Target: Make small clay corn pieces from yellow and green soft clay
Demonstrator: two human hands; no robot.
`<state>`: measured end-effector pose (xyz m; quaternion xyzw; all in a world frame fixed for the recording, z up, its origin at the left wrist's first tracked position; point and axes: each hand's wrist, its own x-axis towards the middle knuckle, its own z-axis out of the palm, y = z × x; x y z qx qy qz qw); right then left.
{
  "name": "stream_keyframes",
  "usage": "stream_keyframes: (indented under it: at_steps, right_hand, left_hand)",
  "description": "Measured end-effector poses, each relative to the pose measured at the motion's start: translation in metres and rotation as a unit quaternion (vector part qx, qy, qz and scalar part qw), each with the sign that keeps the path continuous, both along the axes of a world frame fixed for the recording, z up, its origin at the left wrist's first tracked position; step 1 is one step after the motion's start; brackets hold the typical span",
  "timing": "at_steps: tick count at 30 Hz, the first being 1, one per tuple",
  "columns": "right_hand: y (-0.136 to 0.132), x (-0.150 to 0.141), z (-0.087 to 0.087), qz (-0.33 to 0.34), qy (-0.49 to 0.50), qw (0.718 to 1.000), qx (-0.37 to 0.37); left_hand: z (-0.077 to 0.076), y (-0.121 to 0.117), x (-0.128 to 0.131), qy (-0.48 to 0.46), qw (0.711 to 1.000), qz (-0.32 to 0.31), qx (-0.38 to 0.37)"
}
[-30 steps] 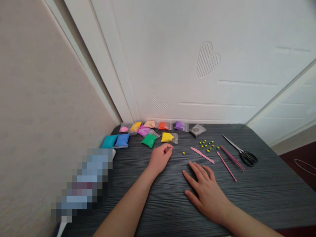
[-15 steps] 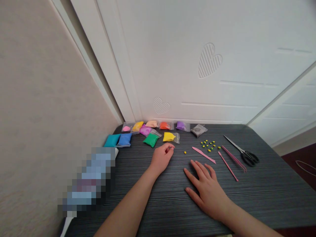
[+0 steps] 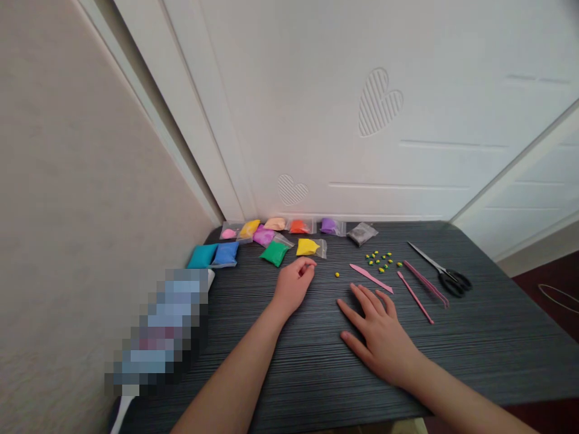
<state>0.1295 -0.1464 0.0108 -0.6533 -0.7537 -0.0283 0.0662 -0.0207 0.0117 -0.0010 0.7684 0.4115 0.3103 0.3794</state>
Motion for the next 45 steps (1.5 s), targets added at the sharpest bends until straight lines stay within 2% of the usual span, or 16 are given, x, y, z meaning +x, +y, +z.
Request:
stream_keyframes:
  at_steps: [4,11,19,26,35,42,45]
  right_hand:
    - [-0.005,0.0,0.0,-0.004,0.003,1.0,-0.022]
    - [0.024,-0.005,0.002,-0.012,0.019,1.0,-0.003]
    - [-0.002,-0.003,0.001,-0.001,0.023,0.999,-0.023]
    - [0.024,-0.006,0.002,-0.019,0.035,0.999,-0.019]
    - [-0.004,0.003,0.003,-0.002,0.025,0.999,-0.045]
    - [0.024,-0.005,0.003,-0.021,0.047,0.998,-0.023]
    - [0.021,-0.005,0.004,-0.018,0.046,0.999,-0.018]
  left_hand:
    - [-0.002,0.002,0.001,0.004,1.0,-0.004,0.003]
    - [-0.004,0.0,0.0,0.003,1.0,-0.007,0.008]
    - [-0.004,0.002,0.001,0.003,1.0,-0.005,0.01]
    - [-0.004,0.002,0.0,-0.004,1.0,-0.008,0.001]
    - [-0.004,0.003,0.001,-0.005,1.0,-0.006,-0.005]
    - [-0.003,0.002,0.0,-0.002,1.0,-0.004,0.003]
    - [-0.003,0.002,0.0,-0.003,1.0,-0.003,0.003]
